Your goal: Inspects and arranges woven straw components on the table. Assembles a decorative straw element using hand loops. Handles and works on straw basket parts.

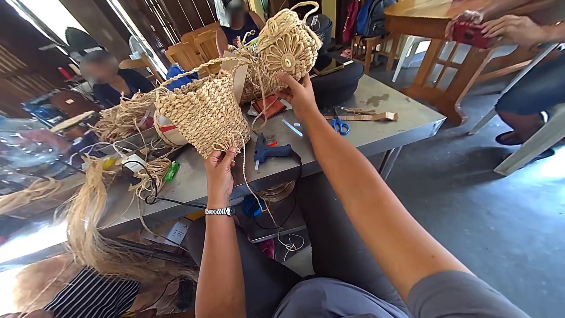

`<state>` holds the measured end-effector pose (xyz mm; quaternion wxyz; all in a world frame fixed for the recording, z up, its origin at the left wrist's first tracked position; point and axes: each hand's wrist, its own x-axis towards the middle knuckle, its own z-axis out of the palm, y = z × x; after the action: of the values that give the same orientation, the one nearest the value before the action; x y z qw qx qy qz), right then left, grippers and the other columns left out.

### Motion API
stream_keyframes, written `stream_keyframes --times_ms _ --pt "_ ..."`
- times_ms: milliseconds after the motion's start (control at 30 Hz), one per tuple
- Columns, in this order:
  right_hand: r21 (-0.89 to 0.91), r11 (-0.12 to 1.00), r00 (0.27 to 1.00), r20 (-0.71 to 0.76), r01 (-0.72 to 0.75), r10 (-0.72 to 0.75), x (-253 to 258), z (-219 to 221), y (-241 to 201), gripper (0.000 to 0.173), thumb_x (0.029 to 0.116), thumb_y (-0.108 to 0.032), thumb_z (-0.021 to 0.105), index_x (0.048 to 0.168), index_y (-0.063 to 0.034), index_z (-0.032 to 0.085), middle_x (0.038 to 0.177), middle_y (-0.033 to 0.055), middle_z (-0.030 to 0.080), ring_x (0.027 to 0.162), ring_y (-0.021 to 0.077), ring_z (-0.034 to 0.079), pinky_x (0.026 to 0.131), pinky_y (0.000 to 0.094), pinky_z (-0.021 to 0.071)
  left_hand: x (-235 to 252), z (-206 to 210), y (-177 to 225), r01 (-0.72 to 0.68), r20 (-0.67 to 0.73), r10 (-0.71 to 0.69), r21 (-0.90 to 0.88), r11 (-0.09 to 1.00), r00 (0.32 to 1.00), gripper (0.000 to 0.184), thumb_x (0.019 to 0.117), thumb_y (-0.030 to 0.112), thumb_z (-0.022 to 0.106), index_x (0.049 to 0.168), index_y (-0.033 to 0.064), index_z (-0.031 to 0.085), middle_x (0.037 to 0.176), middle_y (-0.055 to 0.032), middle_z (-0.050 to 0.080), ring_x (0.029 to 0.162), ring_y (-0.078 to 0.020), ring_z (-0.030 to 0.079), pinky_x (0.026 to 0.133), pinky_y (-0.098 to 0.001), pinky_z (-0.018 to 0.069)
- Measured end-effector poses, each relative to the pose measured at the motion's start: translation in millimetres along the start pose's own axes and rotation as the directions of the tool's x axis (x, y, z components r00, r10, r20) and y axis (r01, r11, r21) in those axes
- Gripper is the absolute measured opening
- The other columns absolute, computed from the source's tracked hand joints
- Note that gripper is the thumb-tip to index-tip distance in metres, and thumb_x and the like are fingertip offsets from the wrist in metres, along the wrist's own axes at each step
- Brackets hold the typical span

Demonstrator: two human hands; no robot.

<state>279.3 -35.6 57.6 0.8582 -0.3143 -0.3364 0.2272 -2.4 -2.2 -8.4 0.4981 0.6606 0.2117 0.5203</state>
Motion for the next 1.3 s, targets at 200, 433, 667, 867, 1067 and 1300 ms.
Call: stream_keyframes --times_ms 200,433,667,867,1067,1300 --pt "0.058 0.998 1.0 -0.001 -0.023 0.023 -0.3 -0.6 -2.8 0.065 0.0997 -0.016 0.066 0.152 -0.0049 0.03 0.124 0.0221 0.061 0.094 0.0309 0.072 0.082 0.0433 0.0639 -0.4 0.1 0.8 0.003 0.004 -0.003 0.001 1.0 1.0 0.003 0.0981 0.014 0.068 0.098 0.0143 0.065 0.094 0.0049 0.066 0.082 -0.0051 0.061 0.076 -0.0231 0.0521" --pt "0.048 0.997 0.998 0.013 -0.057 0.056 -2.3 0.3 -5.8 0.053 0.1038 -0.021 0.059 0.148 -0.0013 0.037 0.12 0.0205 0.064 0.091 0.028 0.072 0.081 0.0403 0.0636 -0.6 0.2 0.7 0.009 0.001 -0.009 0.016 1.0 1.0 0.004 0.0983 0.014 0.068 0.101 0.0134 0.064 0.094 0.0048 0.065 0.081 -0.0048 0.06 0.076 -0.0237 0.0518" --pt "0.003 0.999 0.999 0.0 -0.05 0.05 0.2 -1.5 -3.1 0.057 0.1039 -0.026 0.058 0.149 -0.0013 0.034 0.121 0.0215 0.062 0.09 0.0281 0.071 0.079 0.0402 0.0635 -0.4 0.6 0.9 0.004 0.002 -0.004 0.011 1.0 1.0 0.004 0.0978 0.014 0.069 0.099 0.0143 0.064 0.093 0.0055 0.066 0.08 -0.0039 0.06 0.076 -0.0225 0.0517" --pt "-0.016 0.999 0.999 -0.024 -0.031 0.031 0.6 -2.1 -1.5 0.065 0.099 -0.019 0.065 0.151 -0.0036 0.03 0.127 0.0226 0.059 0.094 0.0296 0.071 0.08 0.0415 0.0635 0.3 -0.4 -0.3 0.009 -0.003 -0.009 0.015 1.0 1.0 0.005 0.0974 0.015 0.07 0.099 0.014 0.064 0.094 0.0048 0.066 0.083 -0.005 0.061 0.077 -0.0236 0.0516" --pt "0.058 0.997 0.998 -0.022 -0.051 0.052 0.5 -0.8 -2.8 0.071 0.0967 -0.013 0.068 0.154 -0.0081 0.027 0.127 0.0224 0.058 0.094 0.0306 0.071 0.08 0.0431 0.0633 0.6 -0.1 0.5 0.013 -0.002 -0.013 0.014 1.0 1.0 0.006 0.0975 0.015 0.069 0.096 0.0147 0.064 0.092 0.0048 0.066 0.082 -0.0048 0.061 0.076 -0.0234 0.0518" --pt "0.069 0.997 0.995 -0.099 -0.016 0.023 1.9 -3.4 -7.7 0.071 0.0984 -0.019 0.068 0.155 -0.0063 0.027 0.129 0.0222 0.058 0.097 0.0301 0.07 0.08 0.0425 0.0627 0.0 0.1 0.8 0.01 0.005 -0.01 0.014 1.0 1.0 0.004 0.0984 0.015 0.068 0.099 0.0141 0.065 0.096 0.0047 0.067 0.083 -0.005 0.061 0.077 -0.0235 0.0518"
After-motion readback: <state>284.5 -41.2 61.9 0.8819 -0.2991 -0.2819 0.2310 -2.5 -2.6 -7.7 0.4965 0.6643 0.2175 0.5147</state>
